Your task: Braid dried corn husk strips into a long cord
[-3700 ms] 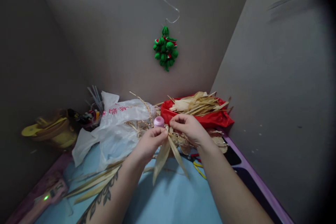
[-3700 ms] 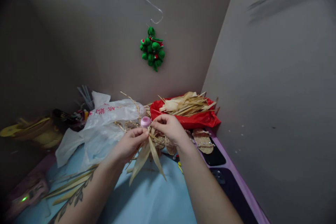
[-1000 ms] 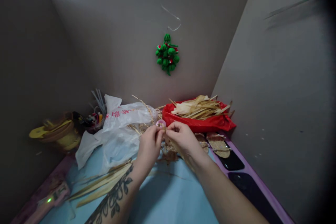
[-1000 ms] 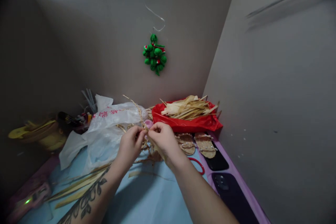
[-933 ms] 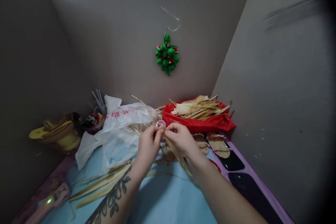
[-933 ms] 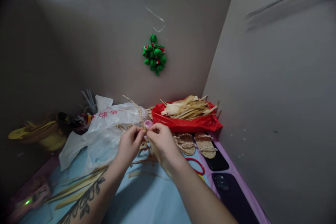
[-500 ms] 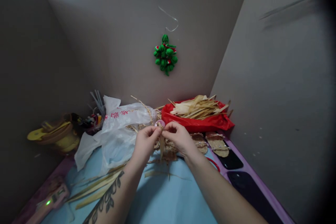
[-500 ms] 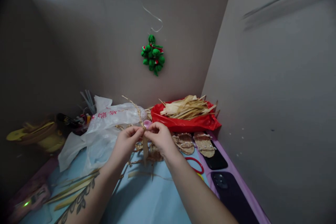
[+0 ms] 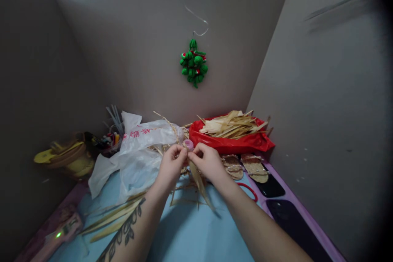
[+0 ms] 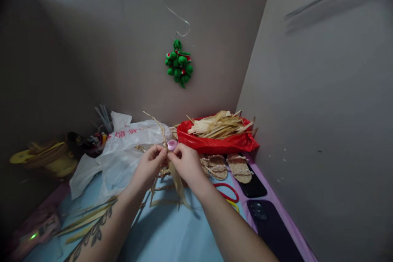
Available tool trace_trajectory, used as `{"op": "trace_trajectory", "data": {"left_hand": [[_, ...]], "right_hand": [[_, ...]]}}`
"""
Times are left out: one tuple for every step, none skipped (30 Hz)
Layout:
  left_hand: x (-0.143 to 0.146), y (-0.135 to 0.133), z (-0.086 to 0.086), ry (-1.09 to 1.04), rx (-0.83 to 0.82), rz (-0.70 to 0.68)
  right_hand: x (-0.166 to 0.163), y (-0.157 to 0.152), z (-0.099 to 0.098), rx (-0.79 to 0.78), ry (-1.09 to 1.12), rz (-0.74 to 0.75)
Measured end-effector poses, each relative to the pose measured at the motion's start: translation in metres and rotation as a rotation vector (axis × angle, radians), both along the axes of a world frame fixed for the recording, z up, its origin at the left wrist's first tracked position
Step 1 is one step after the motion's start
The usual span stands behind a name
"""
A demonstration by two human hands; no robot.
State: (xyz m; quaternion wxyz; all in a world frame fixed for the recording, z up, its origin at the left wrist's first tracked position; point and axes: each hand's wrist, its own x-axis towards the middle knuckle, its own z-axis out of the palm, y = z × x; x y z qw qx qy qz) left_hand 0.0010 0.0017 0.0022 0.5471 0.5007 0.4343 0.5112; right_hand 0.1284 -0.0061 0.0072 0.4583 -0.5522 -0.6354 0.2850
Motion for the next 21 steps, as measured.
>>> {"op": "trace_trajectory", "data": {"left_hand": [[0.000,-0.001,0.001,-0.015,-0.002,-0.019],[0.000,-0.002,0.001,-0.023,0.000,-0.040],[0.000,-0.002,0.002,-0.022,0.008,-0.058],[-0.001,-0.003,0.002,-0.012,0.016,-0.078],[-0.001,-0.003,0.002,0.001,0.021,-0.097],[-0.001,-0.003,0.002,0.009,0.026,-0.113],[-0.002,-0.003,0.002,0.008,0.030,-0.126],[-0.002,-0.002,0.002,0.002,0.030,-0.137],[-0.002,-0.002,0.001,-0.007,0.028,-0.145],[-0.002,-0.001,0.001,-0.015,0.029,-0.148],[-0.002,-0.001,0.000,-0.013,0.034,-0.144],[-0.002,0.000,0.000,0.000,0.040,-0.140],[-0.002,0.000,-0.001,0.021,0.046,-0.134],[-0.002,0.000,-0.001,0.038,0.050,-0.129],[-0.001,0.000,-0.001,0.043,0.049,-0.126],[-0.001,0.000,-0.001,0.030,0.038,-0.128],[0.000,0.000,-0.001,-0.004,0.017,-0.133],[0.001,-0.001,0.000,-0.051,-0.010,-0.139],[0.002,-0.002,0.000,-0.100,-0.038,-0.141],[0.002,-0.002,0.001,-0.141,-0.061,-0.143],[0.003,-0.003,0.002,-0.167,-0.078,-0.146]], "right_hand": [[0.000,-0.001,0.001,0.016,0.000,0.007],[-0.001,-0.001,0.002,0.024,0.006,0.017],[-0.001,-0.001,0.002,0.023,0.016,0.028],[0.000,0.000,0.003,0.012,0.027,0.039],[0.001,0.000,0.003,-0.004,0.035,0.050],[0.002,0.001,0.004,-0.022,0.041,0.063],[0.004,0.002,0.005,-0.043,0.044,0.081],[0.007,0.003,0.005,-0.062,0.045,0.101],[0.009,0.004,0.006,-0.076,0.045,0.121],[0.012,0.005,0.007,-0.087,0.044,0.141],[0.015,0.005,0.008,-0.093,0.040,0.159],[0.017,0.006,0.008,-0.092,0.030,0.177],[0.019,0.006,0.009,-0.084,0.014,0.189],[0.021,0.006,0.009,-0.070,-0.008,0.198],[0.023,0.007,0.009,-0.053,-0.030,0.205],[0.024,0.007,0.010,-0.036,-0.048,0.210],[0.024,0.006,0.011,-0.014,-0.058,0.214],[0.025,0.006,0.012,0.012,-0.058,0.221],[0.025,0.005,0.014,0.043,-0.049,0.230],[0.024,0.004,0.016,0.075,-0.034,0.243],[0.024,0.003,0.018,0.109,-0.015,0.257]]}}
